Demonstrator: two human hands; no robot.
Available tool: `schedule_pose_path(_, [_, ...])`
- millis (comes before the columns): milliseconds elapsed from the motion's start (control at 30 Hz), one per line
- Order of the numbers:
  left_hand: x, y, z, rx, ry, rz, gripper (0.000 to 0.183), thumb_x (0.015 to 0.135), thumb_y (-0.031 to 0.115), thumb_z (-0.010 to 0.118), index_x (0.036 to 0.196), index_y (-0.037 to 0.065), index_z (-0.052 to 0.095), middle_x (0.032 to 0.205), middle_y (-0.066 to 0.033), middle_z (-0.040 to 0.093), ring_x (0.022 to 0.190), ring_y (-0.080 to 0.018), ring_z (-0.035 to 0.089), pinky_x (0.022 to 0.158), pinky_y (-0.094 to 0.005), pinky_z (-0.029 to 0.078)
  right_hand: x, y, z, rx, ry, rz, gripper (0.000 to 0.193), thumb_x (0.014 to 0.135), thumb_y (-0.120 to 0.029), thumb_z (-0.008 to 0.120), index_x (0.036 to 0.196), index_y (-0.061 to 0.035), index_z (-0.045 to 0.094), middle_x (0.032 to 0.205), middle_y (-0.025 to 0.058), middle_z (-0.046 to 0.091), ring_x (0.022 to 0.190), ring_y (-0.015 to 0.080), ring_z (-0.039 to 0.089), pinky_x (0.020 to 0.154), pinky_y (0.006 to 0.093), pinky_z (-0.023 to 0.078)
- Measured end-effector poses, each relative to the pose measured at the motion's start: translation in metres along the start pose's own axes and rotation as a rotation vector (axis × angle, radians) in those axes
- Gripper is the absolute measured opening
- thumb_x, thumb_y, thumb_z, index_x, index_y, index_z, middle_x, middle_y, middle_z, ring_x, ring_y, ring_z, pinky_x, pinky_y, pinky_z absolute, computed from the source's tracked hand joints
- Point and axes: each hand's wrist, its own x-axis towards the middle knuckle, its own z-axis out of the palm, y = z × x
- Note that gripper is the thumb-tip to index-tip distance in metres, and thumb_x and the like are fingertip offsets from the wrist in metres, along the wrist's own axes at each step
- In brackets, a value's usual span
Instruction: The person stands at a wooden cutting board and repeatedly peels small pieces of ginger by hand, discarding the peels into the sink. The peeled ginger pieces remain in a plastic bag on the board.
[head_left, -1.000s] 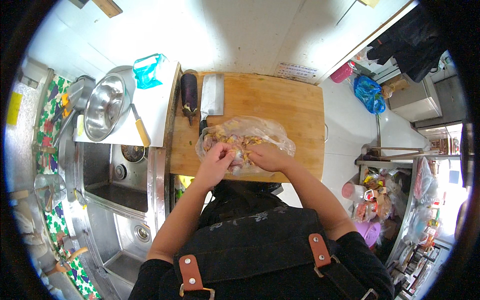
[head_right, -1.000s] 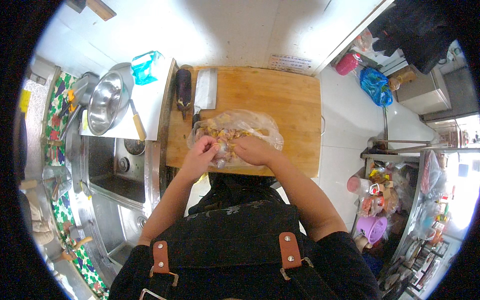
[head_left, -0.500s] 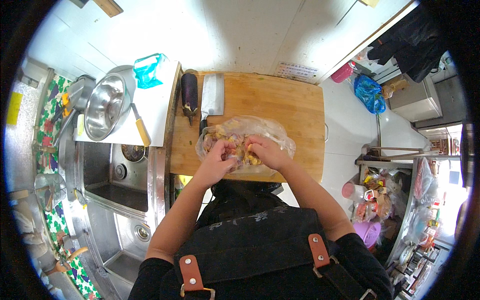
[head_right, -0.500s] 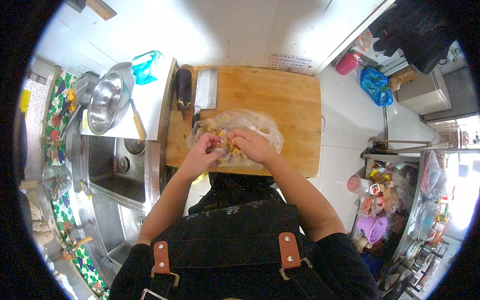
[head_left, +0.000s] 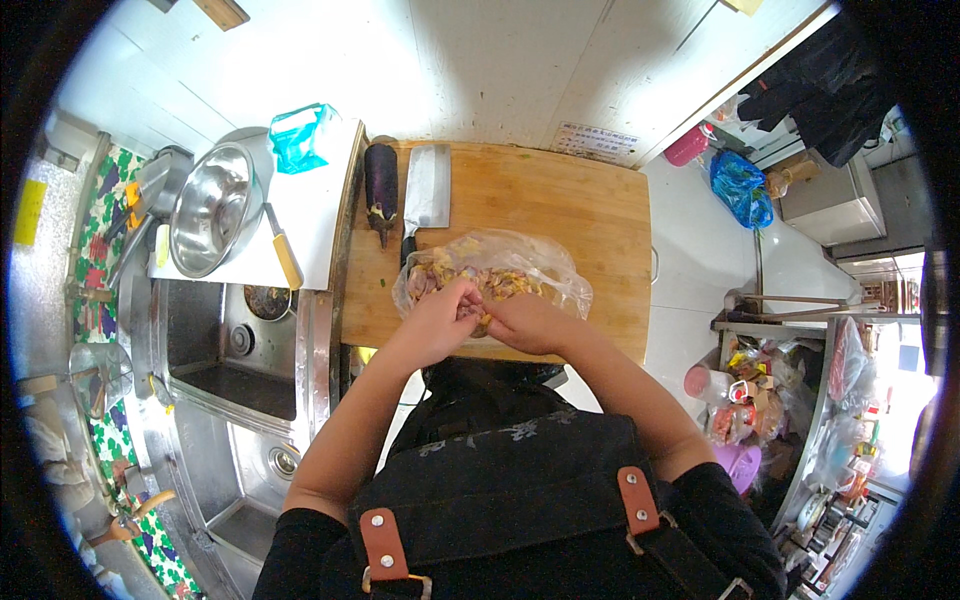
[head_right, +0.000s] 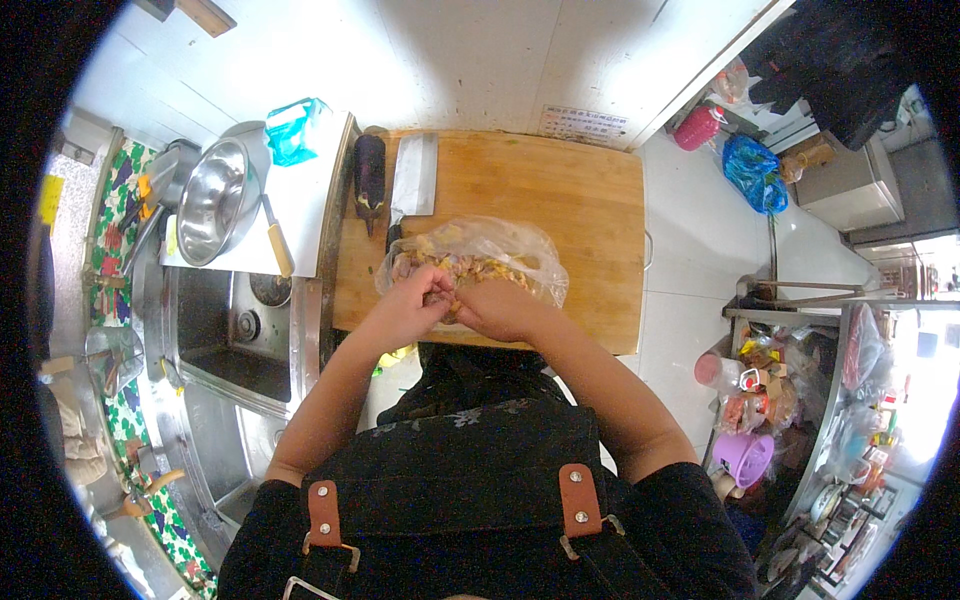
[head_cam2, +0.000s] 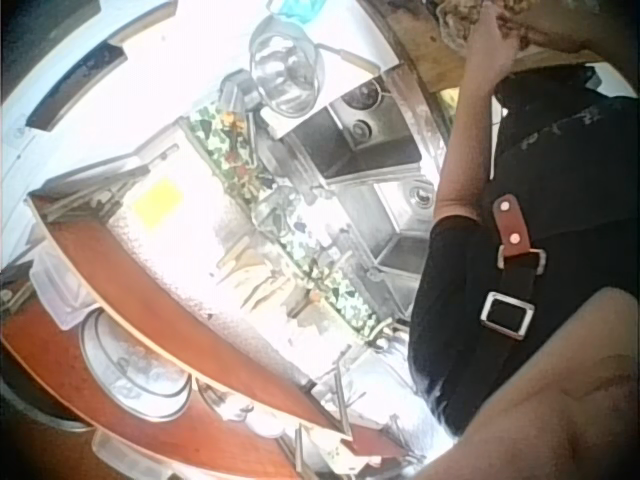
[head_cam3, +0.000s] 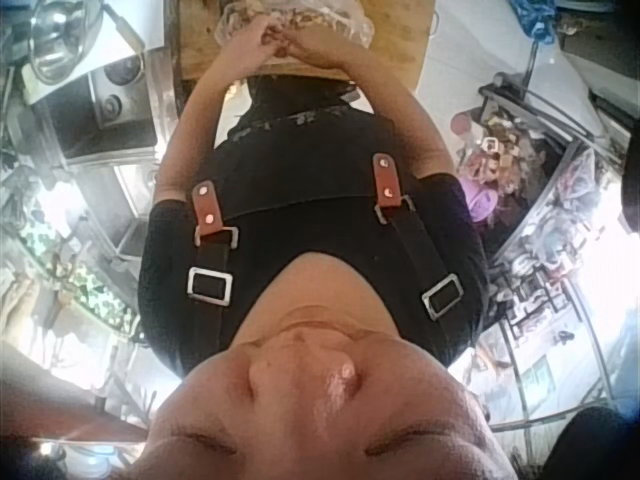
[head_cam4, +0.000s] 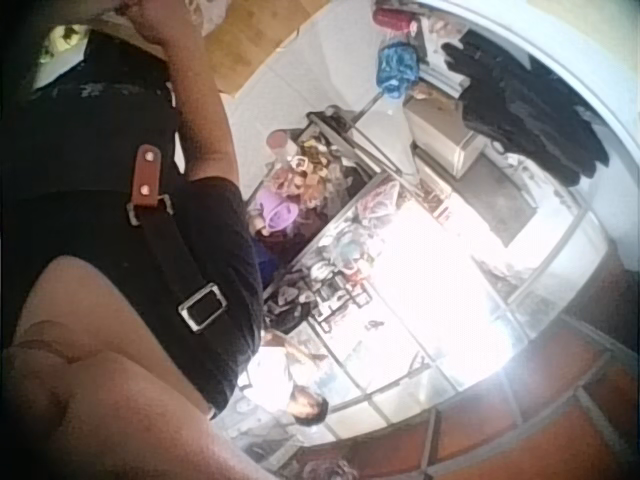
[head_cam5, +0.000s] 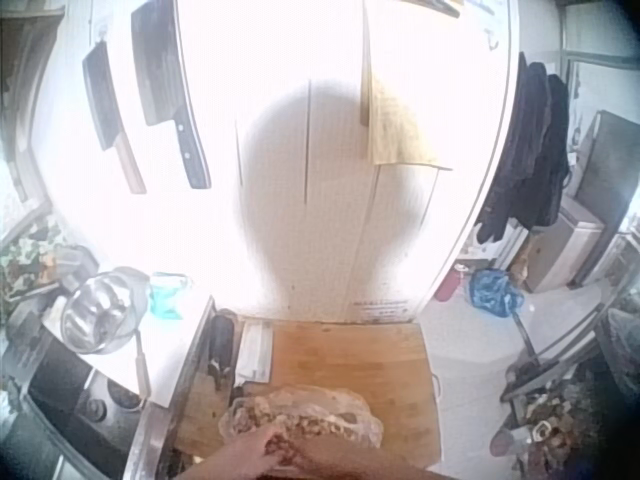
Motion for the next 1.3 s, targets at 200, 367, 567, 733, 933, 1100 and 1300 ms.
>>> schedule_pose_path(200, [-0.001,-0.021,-0.002,-0.283,0.010,-0.123,0.019,0.083,0.008,0.061,0.097,0.001,0.050,0.089,-0.0054,0.056,0.084,-0.0131,0.055,0.073,-0.0272,0.046,-0.003,0.034,0.009,0.175,0.200,0.031,0.026,0.086,-0.022,0.041,0.097,-0.0026,0.055,0.087,0.0222,0.061,0.089,0.0387,0.058,0.079,0.0455,0.044])
schedule_pose_path(367, [0.003,-0.027,0.001,-0.252,0.014,-0.089,0.018,0.085,0.008,0.060,0.099,0.003,0.049,0.090,-0.0026,0.054,0.084,-0.0098,0.053,0.075,-0.0235,0.044,0.004,0.042,0.022,0.376,0.439,-0.053,0.021,0.082,-0.015,0.039,0.090,-0.0035,0.055,0.079,0.0154,0.059,0.083,0.0326,0.058,0.076,0.0402,0.045])
schedule_pose_path(567, [0.013,-0.021,0.009,-0.178,0.118,-0.120,0.021,0.083,0.009,0.062,0.099,0.002,0.051,0.090,-0.0051,0.056,0.084,-0.0132,0.055,0.074,-0.0275,0.046,0.007,0.044,0.017,0.497,0.236,0.044,0.019,0.082,-0.015,0.044,0.091,-0.0031,0.057,0.086,0.0143,0.059,0.080,0.0261,0.057,0.073,0.0341,0.044])
schedule_pose_path(733, [0.016,-0.023,0.016,-0.275,0.134,-0.149,0.021,0.081,0.010,0.062,0.097,0.001,0.051,0.089,-0.0083,0.058,0.084,-0.0166,0.058,0.073,-0.0296,0.047,0.004,0.027,0.013,0.353,0.173,0.069,0.031,0.090,-0.031,0.047,0.095,-0.0035,0.058,0.092,0.0170,0.061,0.087,0.0285,0.057,0.078,0.0361,0.044])
schedule_pose_path(933, [0.008,-0.033,0.018,-0.465,0.183,-0.046,0.020,0.084,0.013,0.062,0.098,0.004,0.051,0.083,-0.0030,0.055,0.076,-0.0105,0.053,0.067,-0.0251,0.045,0.001,0.020,0.015,0.262,0.061,-0.077,0.034,0.095,-0.032,0.042,0.101,-0.0021,0.057,0.095,0.0163,0.062,0.089,0.0326,0.057,0.082,0.0373,0.044])
schedule_pose_path(1100, [-0.069,-0.032,-0.030,-0.480,0.432,-0.020,0.016,0.087,0.017,0.061,0.096,0.006,0.052,0.082,0.0005,0.054,0.071,-0.0065,0.051,0.059,-0.0216,0.043,0.003,0.025,0.008,0.048,0.123,0.096,0.032,0.094,-0.030,0.043,0.093,0.0001,0.053,0.081,0.0226,0.057,0.080,0.0357,0.057,0.070,0.0412,0.044])
schedule_pose_path(1300, [-0.258,-0.071,-0.097,-0.387,0.995,-0.199,0.015,0.087,0.013,0.060,0.100,0.010,0.054,0.082,-0.0007,0.059,0.072,-0.0073,0.054,0.059,-0.0217,0.044,0.004,0.031,0.004,-0.008,0.222,0.246,0.028,0.093,-0.028,0.044,0.097,-0.0034,0.056,0.087,0.0211,0.062,0.087,0.0379,0.059,0.074,0.0443,0.046])
